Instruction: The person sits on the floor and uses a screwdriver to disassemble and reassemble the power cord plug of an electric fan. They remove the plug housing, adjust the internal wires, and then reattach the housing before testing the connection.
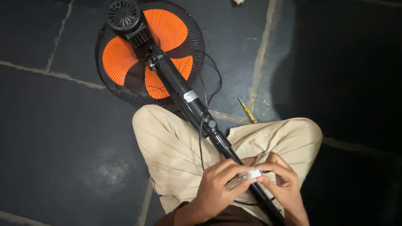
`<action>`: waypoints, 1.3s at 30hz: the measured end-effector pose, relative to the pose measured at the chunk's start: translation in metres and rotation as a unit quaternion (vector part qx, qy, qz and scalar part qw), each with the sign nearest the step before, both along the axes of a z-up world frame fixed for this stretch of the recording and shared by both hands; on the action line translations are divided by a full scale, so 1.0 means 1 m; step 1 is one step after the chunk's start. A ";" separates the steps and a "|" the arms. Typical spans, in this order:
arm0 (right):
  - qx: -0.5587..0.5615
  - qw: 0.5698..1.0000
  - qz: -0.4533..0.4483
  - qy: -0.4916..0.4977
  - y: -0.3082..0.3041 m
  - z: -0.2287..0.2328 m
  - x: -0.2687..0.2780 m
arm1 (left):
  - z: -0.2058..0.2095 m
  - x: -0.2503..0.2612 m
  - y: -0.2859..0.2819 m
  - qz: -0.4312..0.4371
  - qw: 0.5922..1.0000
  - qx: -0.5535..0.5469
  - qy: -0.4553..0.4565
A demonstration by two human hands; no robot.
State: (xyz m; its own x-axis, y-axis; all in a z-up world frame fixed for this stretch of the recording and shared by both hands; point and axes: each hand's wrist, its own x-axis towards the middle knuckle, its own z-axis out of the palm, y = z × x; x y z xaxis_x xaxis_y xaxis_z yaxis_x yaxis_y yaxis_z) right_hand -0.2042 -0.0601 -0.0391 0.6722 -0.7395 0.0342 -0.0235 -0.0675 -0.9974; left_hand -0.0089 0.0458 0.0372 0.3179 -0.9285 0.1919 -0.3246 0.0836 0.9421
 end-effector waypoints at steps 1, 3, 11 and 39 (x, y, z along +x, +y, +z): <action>0.007 1.000 0.001 0.001 0.000 -0.002 -0.002 | 0.001 -0.002 0.000 -0.001 1.000 0.007 0.005; 0.029 0.999 0.000 -0.020 0.000 -0.006 -0.005 | 0.002 -0.003 0.002 -0.011 1.000 0.005 0.014; 0.184 0.980 -0.010 -0.076 -0.007 -0.022 -0.008 | -0.003 -0.006 -0.002 -0.045 0.999 0.006 0.005; -0.338 0.934 -0.018 0.115 0.017 0.055 0.016 | -0.059 0.016 -0.001 -0.064 0.981 -0.181 0.023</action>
